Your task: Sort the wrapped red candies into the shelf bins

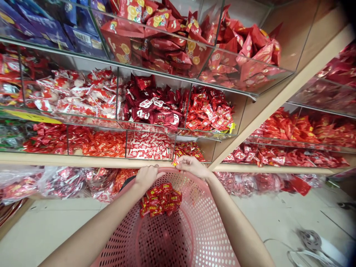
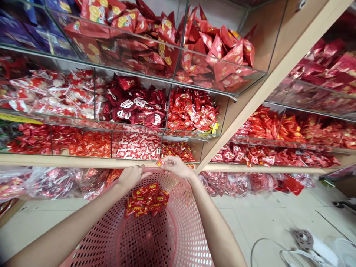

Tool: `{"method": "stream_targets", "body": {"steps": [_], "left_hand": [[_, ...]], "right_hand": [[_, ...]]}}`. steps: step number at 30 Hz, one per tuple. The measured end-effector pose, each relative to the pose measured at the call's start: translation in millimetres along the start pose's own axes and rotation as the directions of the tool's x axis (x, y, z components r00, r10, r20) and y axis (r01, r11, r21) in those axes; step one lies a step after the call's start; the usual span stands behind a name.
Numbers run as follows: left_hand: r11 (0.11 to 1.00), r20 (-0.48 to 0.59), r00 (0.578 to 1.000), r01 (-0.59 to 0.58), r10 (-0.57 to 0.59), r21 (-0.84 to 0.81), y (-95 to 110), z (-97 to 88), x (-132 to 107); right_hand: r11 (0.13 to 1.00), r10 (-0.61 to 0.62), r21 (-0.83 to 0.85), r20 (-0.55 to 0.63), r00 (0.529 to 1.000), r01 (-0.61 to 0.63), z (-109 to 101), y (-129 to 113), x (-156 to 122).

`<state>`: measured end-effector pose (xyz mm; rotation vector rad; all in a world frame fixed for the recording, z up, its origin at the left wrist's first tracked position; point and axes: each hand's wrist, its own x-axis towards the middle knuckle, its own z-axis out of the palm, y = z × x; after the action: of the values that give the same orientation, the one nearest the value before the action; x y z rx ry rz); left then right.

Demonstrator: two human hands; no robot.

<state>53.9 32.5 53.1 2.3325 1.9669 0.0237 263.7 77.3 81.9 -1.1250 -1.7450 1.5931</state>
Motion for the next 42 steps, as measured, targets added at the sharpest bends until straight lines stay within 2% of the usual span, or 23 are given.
{"method": "stream_targets", "body": {"steps": [3, 5, 7, 9, 11, 13, 19, 23, 26, 31, 34, 35, 36, 38, 40, 42], "left_hand": [[1.0, 0.006, 1.0, -0.009, 0.009, -0.004, 0.6, -2.4, -1.8], [1.0, 0.009, 1.0, -0.012, 0.012, -0.001, 0.0, -3.3, -3.0], [1.0, 0.014, 1.0, -0.017, 0.017, 0.0, -0.5, -4.0, -3.7], [1.0, 0.015, 1.0, -0.022, 0.022, 0.0, -0.4, -4.6, -3.9], [1.0, 0.008, 1.0, -0.03, 0.03, -0.002, 0.2, -4.8, -3.6], [0.999, 0.001, 0.999, -0.033, 0.033, -0.007, 1.0, -4.6, -2.8], [0.999, -0.014, 0.999, -0.052, 0.052, 0.009, 1.3, -2.6, -1.9], [0.998, -0.024, 0.998, -0.054, 0.055, 0.033, 1.1, -2.3, -2.0], [0.998, -0.022, 0.998, -0.051, 0.052, 0.036, 2.4, -3.2, -1.7], [0.998, -0.009, 0.999, -0.048, 0.049, 0.046, 5.3, -4.8, -1.5], [0.997, 0.002, 0.999, -0.035, 0.035, 0.065, 5.6, -5.4, -0.7], [0.997, 0.007, 0.999, -0.032, 0.031, 0.07, 5.3, -5.5, -0.2], [0.997, 0.011, 1.0, -0.03, 0.029, 0.074, 5.0, -5.5, 0.4], [0.997, 0.02, 1.0, -0.025, 0.023, 0.074, 4.3, -5.1, 1.6], [0.997, 0.024, 1.0, -0.016, 0.015, 0.069, 3.7, -4.2, 2.6], [0.998, 0.023, 1.0, -0.01, 0.008, 0.067, 3.5, -2.8, 3.1]], "right_hand": [[0.99, 0.094, -0.129, 0.255, 0.962, -0.062, 17.0, -3.8, -10.1], [0.958, 0.126, -0.284, 0.309, 0.943, -0.035, 28.5, -1.5, -10.6], [0.873, 0.14, -0.487, 0.3, 0.944, 0.025, 38.5, 3.1, -8.6], [0.738, 0.171, -0.673, 0.256, 0.951, 0.048, 46.5, 8.3, -6.7], [0.616, 0.207, -0.787, 0.209, 0.956, 0.039, 52.7, 13.3, -6.3], [0.536, 0.209, -0.843, 0.181, 0.961, 0.042, 57.9, 17.0, -7.2], [0.388, 0.171, -0.915, 0.192, 0.966, 0.113, 72.0, 18.3, -11.0], [0.248, 0.219, -0.963, 0.161, 0.962, 0.104, 81.9, 16.6, -12.9], [0.199, 0.277, -0.978, 0.122, 0.953, 0.067, 90.0, 17.1, -14.5], [0.194, 0.327, -0.98, 0.099, 0.94, 0.036, 91.9, 12.8, -14.4], [0.321, 0.375, -0.946, 0.096, 0.922, -0.032, 72.0, 1.3, -11.2], [0.38, 0.355, -0.922, 0.077, 0.932, -0.069, 61.5, -2.9, -9.4], [0.438, 0.304, -0.893, 0.04, 0.952, -0.102, 49.6, -6.5, -6.9], [0.53, 0.084, -0.838, -0.104, 0.991, -0.133, 24.7, -10.3, 0.7], [0.61, -0.114, -0.781, -0.258, 0.959, -0.137, 2.9, -8.6, 12.3], [0.665, -0.196, -0.735, -0.348, 0.917, -0.137, -12.0, -2.0, 27.4]]}}
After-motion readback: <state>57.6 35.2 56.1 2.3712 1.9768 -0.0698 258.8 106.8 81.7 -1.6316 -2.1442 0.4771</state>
